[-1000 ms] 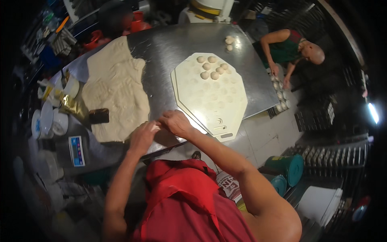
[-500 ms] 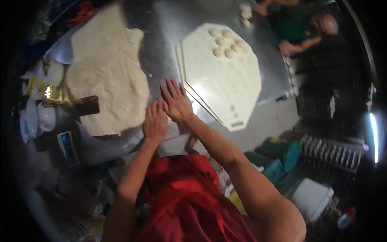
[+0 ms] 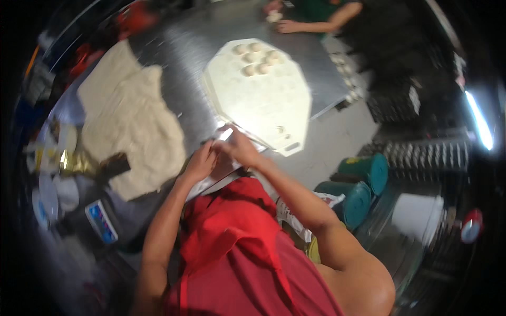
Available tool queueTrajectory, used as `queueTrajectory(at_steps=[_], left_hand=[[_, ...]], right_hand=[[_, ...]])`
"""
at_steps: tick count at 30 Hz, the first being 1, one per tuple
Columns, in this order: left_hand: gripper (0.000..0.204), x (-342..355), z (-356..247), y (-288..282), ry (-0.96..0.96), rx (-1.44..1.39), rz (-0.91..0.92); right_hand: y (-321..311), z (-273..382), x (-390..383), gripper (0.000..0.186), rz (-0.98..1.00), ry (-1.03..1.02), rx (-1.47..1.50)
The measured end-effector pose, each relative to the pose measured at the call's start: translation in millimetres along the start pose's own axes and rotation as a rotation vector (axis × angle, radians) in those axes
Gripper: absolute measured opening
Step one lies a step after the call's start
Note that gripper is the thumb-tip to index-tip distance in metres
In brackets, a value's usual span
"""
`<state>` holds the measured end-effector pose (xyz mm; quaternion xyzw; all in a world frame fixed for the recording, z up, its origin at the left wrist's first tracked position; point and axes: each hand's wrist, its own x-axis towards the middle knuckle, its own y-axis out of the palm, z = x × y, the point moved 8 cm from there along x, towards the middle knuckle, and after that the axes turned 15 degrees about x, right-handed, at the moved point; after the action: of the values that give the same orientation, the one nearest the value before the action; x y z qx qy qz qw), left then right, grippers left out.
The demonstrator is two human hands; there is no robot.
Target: The person prepares dough by hand on a metal table, pressing and flattening a large piece before portioning it into smaller balls and placing them onto a white board.
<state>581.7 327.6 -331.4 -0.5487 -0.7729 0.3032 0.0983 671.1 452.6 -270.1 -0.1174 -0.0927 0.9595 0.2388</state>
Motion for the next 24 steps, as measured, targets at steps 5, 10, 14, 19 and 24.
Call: queueTrajectory(at_steps=[5,10,14,19,24], left_hand=[[0.036,15,-32,-43,-0.235,-0.396,0.101],[0.037,26,-37,-60,-0.258,-0.354,-0.034],[0.036,45,-49,-59,-0.327,-0.080,0.038],[0.035,63,-80,-74,-0.109,0.307,-0.098],[0.030,78,-91,-88,-0.071,0.323,-0.188]], right_hand=[[-25,36,55,0.031,0.157,0.017,0.359],[-28,56,92,0.022,0.324,0.083,0.505],[-44,33,117,0.022,0.291,0.117,0.410],[-36,51,102,0.055,0.302,0.099,-0.122],[-40,74,107,0.039,0.058,-0.043,0.069]])
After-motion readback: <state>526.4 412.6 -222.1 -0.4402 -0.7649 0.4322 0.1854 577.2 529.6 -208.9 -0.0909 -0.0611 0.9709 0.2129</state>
